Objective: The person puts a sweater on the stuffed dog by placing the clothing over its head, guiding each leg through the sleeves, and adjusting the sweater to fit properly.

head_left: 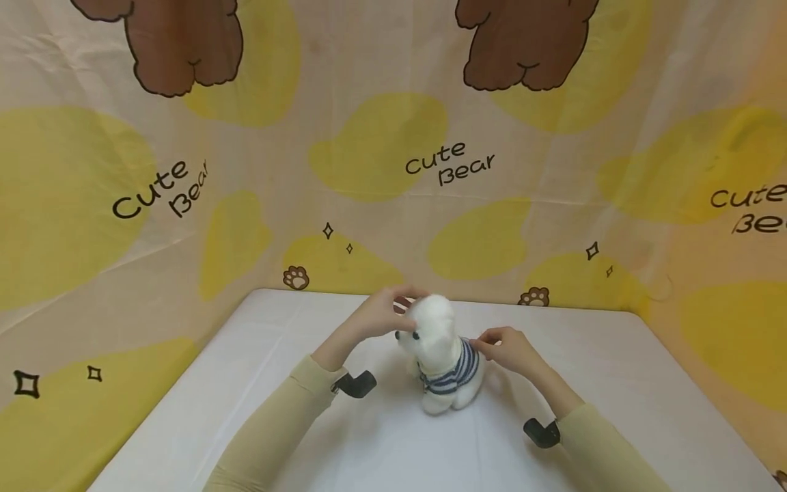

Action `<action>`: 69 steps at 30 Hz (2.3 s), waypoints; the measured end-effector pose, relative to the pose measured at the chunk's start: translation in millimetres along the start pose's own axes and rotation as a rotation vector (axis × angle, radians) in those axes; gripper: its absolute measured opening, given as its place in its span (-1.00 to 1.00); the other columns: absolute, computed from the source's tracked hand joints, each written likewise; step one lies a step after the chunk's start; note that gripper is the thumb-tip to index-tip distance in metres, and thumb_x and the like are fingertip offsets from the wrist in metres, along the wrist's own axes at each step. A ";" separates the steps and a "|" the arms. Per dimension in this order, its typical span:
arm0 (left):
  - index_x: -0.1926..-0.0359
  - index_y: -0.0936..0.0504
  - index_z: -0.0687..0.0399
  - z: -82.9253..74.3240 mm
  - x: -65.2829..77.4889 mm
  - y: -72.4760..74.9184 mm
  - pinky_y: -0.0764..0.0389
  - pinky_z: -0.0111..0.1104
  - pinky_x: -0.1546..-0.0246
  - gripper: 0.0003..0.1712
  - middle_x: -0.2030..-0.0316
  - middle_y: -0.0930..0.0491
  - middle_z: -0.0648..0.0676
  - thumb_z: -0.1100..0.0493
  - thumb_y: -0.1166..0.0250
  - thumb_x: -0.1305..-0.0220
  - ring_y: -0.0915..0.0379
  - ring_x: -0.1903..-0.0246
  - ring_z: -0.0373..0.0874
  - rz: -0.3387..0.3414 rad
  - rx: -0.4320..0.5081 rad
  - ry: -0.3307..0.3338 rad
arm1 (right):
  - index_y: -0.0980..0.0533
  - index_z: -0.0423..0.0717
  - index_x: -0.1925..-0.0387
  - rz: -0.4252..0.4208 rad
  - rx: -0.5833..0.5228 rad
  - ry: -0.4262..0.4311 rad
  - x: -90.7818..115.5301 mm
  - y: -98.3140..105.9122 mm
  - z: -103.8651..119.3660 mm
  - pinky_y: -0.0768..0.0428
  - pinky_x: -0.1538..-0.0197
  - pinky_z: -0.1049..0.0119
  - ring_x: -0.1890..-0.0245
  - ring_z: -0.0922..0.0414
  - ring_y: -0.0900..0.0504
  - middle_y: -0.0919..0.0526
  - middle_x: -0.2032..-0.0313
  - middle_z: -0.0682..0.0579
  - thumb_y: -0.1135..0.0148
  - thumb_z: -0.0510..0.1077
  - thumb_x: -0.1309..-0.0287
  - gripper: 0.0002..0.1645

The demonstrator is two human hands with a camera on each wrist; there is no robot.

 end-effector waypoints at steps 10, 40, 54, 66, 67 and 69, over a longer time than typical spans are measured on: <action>-0.05 -0.59 0.11 1.2 -18.5 6.7 -0.58 -0.23 0.08 -0.53 -0.04 -0.58 0.13 0.39 -0.26 -0.05 -0.52 0.00 0.10 0.035 0.041 0.012 | -0.59 -0.20 0.34 -0.081 0.029 -0.094 31.9 -3.8 17.4 -0.48 0.40 0.31 0.49 0.19 -0.55 -0.64 0.51 0.05 -0.23 0.02 -0.16 -0.67; -0.06 -0.54 0.12 -17.7 -27.5 -19.5 -0.47 -0.17 0.01 -0.41 -0.05 -0.52 0.13 0.14 -0.43 0.09 -0.38 -0.03 -0.02 -0.022 -0.234 -0.129 | -0.53 -0.36 0.35 -0.233 -0.310 -0.252 41.8 -14.2 -3.3 -0.64 0.45 0.32 0.60 0.19 -0.63 -0.65 0.59 -0.01 -0.16 -0.26 -0.03 -0.81; -0.09 -0.54 0.03 -17.8 -25.0 -19.4 -0.47 -0.13 -0.01 -0.39 -0.10 -0.50 0.09 0.11 -0.45 0.06 -0.37 -0.08 -0.02 -0.017 -0.225 -0.095 | -0.33 -0.28 0.11 -0.226 -0.156 -0.146 48.8 -30.3 14.1 -0.54 0.38 0.34 0.57 0.21 -0.60 -0.67 0.58 0.08 -0.44 -0.13 0.13 -0.40; -0.07 -0.56 0.04 -18.0 -24.0 -19.4 -0.46 -0.16 0.01 -0.41 -0.07 -0.51 0.08 0.12 -0.45 0.07 -0.36 -0.06 -0.03 -0.014 -0.223 -0.130 | -0.43 -0.23 0.34 -0.147 -0.139 -0.138 51.5 -15.1 10.5 -0.57 0.51 0.35 0.61 0.21 -0.58 -0.62 0.56 0.03 -0.42 -0.26 0.17 -0.65; -0.08 -0.55 0.05 -17.3 -23.8 -19.1 -0.47 -0.16 0.01 -0.40 -0.08 -0.51 0.08 0.12 -0.46 0.07 -0.37 -0.06 -0.03 -0.014 -0.211 -0.125 | -0.44 -0.23 0.34 -0.141 -0.133 -0.118 48.1 -10.1 13.5 -0.58 0.50 0.35 0.60 0.21 -0.58 -0.63 0.56 0.03 -0.41 -0.24 0.12 -0.68; -0.09 -0.54 0.06 -16.2 -22.9 -18.3 -0.49 -0.17 0.03 -0.38 -0.08 -0.51 0.08 0.12 -0.47 0.07 -0.39 -0.04 -0.03 -0.015 -0.174 -0.112 | -0.48 -0.25 0.32 -0.138 -0.123 -0.080 38.3 0.5 18.2 -0.60 0.47 0.32 0.57 0.19 -0.60 -0.64 0.52 0.00 -0.37 -0.21 0.03 -0.73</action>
Point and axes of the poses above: each hand's wrist, its own x-axis away from the middle knuckle, its own y-axis out of the back of the hand, z = x × y, the point moved 2 cm from there along -x, towards the middle knuckle
